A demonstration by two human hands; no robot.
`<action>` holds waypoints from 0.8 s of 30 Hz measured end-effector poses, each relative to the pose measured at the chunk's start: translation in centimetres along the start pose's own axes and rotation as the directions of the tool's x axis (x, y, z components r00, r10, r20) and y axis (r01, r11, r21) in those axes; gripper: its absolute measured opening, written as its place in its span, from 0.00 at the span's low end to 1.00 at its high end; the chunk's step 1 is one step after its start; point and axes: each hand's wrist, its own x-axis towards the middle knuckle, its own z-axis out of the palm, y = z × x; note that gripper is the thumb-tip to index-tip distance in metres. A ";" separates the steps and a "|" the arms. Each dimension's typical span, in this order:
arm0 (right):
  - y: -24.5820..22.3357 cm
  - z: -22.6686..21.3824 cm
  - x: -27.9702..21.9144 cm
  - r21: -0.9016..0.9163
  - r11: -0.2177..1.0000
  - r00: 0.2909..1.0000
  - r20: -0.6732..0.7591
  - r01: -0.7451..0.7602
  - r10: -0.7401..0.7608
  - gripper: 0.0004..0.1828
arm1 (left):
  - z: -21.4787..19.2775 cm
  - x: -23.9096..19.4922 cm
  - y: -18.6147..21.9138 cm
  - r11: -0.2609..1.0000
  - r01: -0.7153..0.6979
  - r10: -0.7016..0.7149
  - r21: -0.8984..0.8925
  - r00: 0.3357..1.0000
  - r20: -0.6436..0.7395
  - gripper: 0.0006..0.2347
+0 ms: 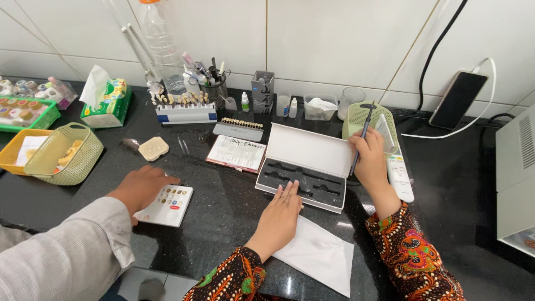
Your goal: The person retrieves a small tooth-shaped object from a basket, then uses a fine brush to apply color from a palette onto the object. The person repeatedly dips the brush into a liquid and wipes it on a tissue while continuing to paint the object.
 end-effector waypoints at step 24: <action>-1.9 -3.8 -2.1 -0.043 0.988 0.983 -0.120 -0.146 0.140 0.09 | 1.6 12.2 -6.2 0.955 -0.206 0.287 0.211 0.817 -0.500 0.13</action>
